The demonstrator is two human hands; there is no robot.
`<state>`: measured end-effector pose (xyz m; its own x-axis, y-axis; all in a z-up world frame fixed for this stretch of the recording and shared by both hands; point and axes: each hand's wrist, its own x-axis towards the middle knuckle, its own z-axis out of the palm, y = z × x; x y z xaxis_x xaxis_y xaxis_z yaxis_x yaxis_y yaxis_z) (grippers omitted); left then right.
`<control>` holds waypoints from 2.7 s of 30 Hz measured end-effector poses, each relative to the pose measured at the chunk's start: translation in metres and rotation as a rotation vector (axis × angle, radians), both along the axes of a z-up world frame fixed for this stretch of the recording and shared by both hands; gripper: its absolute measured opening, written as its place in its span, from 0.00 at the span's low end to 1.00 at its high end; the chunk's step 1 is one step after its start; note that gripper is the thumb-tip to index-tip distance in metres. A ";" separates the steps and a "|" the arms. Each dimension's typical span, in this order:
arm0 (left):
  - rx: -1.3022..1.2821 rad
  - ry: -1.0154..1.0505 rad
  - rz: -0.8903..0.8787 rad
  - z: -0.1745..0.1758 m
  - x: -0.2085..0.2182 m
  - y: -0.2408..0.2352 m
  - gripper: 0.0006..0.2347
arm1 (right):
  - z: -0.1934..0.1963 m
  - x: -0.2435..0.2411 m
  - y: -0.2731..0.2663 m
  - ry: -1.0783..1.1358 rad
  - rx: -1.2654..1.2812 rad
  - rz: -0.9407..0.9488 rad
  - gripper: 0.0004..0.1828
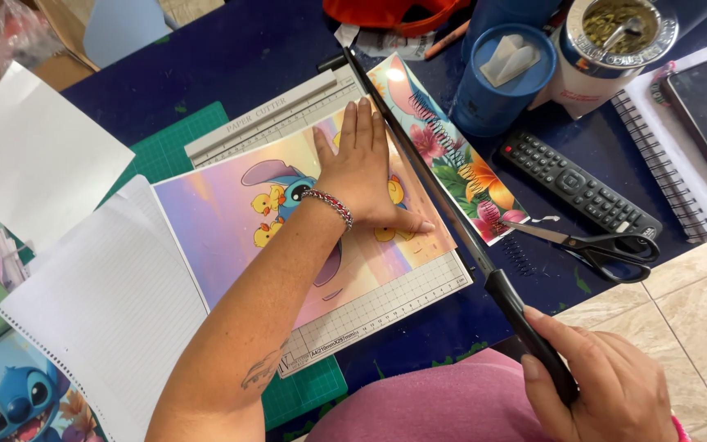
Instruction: The person uses a paper cutter to trim a printed image of a cartoon character. They then handle a sheet of small photos, peel off a sticker, and apply it to the paper cutter's surface before picking up another printed image.
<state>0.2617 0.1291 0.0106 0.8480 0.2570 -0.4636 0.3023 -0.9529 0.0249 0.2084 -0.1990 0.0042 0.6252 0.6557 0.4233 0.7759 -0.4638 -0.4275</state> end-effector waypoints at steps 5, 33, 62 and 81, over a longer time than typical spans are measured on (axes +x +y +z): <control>0.042 0.126 0.016 0.011 0.004 -0.004 0.72 | 0.004 -0.006 0.005 -0.153 -0.190 -0.066 0.23; 0.044 0.073 0.015 0.002 0.003 -0.003 0.75 | -0.022 -0.004 0.011 -0.286 -0.461 -0.028 0.29; 0.085 0.075 0.004 0.000 0.003 -0.005 0.76 | -0.028 -0.002 0.008 -0.221 -0.473 0.019 0.30; 0.021 0.020 0.021 -0.004 0.000 -0.003 0.76 | -0.045 -0.002 0.003 -0.191 -0.477 0.041 0.32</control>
